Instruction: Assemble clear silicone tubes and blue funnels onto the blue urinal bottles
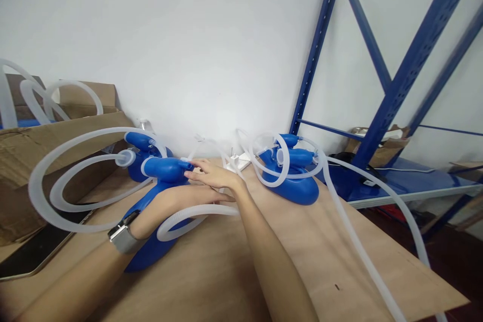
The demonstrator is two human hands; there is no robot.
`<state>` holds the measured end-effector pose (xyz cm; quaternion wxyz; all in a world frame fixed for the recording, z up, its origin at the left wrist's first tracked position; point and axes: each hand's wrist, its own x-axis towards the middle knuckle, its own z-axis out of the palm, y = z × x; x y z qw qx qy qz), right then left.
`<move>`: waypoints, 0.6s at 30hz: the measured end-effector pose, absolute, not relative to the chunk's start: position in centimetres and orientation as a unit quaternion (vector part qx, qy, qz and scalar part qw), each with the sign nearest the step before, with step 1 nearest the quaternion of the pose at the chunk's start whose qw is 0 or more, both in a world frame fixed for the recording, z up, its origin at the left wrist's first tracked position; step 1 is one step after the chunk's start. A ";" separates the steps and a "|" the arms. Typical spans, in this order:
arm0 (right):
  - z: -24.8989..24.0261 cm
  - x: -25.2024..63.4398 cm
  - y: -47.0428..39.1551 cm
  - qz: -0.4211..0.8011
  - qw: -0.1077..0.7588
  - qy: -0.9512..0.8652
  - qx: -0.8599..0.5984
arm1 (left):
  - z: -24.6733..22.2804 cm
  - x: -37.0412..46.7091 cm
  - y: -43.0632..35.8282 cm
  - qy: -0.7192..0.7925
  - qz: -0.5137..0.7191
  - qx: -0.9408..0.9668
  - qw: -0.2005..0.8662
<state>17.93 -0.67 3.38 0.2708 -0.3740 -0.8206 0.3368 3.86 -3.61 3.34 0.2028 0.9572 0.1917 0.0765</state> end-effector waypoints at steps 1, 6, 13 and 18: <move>3.2 18.0 -0.6 0.341 0.265 -0.821 -0.373 | 4.1 3.4 -3.6 0.203 0.055 0.958 0.197; 3.2 19.2 -0.3 0.354 0.270 -0.826 -0.347 | 9.8 -1.7 -3.7 0.285 0.068 0.940 0.173; 10.7 20.2 -7.5 0.248 0.295 -0.827 -0.408 | 11.0 -8.7 -1.0 0.456 0.248 0.851 0.083; 13.8 17.1 -16.3 0.183 0.224 -0.913 -0.286 | 9.1 -10.4 0.8 0.474 0.103 0.850 0.205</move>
